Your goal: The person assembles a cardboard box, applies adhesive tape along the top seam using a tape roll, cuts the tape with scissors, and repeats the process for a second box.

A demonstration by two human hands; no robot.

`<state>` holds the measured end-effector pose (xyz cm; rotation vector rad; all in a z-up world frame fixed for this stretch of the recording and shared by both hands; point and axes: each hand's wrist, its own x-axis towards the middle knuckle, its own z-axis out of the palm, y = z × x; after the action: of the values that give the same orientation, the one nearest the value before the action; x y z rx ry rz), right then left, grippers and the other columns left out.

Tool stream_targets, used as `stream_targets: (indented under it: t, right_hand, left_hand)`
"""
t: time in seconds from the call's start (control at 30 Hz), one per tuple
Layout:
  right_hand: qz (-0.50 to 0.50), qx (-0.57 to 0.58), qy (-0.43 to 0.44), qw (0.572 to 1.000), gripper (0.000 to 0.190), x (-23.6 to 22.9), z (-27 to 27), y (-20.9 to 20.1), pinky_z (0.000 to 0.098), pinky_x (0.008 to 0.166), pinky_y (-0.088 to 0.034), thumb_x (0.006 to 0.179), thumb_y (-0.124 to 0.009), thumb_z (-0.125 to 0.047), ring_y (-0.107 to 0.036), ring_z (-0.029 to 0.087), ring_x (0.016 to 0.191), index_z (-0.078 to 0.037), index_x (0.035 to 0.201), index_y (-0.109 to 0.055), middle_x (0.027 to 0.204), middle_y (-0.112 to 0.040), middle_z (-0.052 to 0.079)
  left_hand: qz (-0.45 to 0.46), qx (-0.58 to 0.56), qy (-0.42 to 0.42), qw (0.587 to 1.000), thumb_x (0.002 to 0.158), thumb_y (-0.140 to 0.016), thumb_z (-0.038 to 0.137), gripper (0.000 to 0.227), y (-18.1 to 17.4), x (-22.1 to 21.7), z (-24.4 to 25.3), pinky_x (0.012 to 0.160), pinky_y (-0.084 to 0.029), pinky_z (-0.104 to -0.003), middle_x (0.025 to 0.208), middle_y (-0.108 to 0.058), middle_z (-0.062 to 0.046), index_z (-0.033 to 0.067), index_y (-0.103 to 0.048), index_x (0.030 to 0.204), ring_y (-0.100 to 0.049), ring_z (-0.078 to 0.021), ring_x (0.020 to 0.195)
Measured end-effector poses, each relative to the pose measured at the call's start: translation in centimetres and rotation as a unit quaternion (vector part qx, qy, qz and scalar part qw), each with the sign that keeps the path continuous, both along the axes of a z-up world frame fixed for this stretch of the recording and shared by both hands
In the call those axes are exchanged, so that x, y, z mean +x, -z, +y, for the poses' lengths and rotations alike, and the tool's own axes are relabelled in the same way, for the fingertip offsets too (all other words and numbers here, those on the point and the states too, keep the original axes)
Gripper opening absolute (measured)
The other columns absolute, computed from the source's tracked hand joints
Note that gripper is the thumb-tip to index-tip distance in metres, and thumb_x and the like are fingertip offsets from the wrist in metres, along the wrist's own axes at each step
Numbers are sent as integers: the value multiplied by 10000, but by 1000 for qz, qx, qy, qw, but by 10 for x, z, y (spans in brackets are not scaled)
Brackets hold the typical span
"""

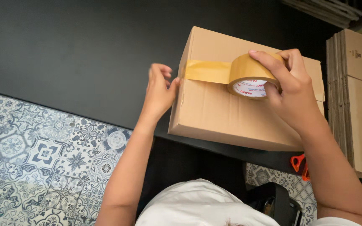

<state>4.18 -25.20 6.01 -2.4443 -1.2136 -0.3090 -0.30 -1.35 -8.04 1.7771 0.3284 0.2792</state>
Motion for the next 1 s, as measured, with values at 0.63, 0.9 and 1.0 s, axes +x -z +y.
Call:
stream_targets:
  t: [0.63, 0.9, 1.0]
  right_hand:
    - [0, 14, -10, 1000, 668, 2, -4, -2, 361, 771, -381, 723, -384, 167, -417, 284, 876, -109, 1324, -476, 985, -354, 163]
    - [-24, 32, -32, 999, 673, 17, -18, -2, 335, 770, -396, 726, -494, 142, -433, 274, 883, -132, 1340, -472, 972, -380, 152]
    - [-16, 72, -42, 996, 652, 18, -27, 1, 321, 802, -390, 677, -498, 140, -464, 267, 900, -59, 1298, -511, 962, -432, 159]
  left_hand:
    - [-169, 160, 158, 959, 823, -572, 556, 947, -82, -24, -1, 1147, 32, -486, 1520, 121, -83, 170, 41, 1433, 121, -296, 1434]
    - [-79, 284, 246, 923, 624, -760, 488, 1139, -105, 6, -13, 1045, 46, -456, 1258, -579, -63, 136, 15, 1381, -330, -217, 1327]
    - [-74, 300, 245, 919, 620, -740, 554, 1175, -98, 6, -13, 1041, 47, -448, 1284, -565, -28, 128, 49, 1380, -296, -186, 1345]
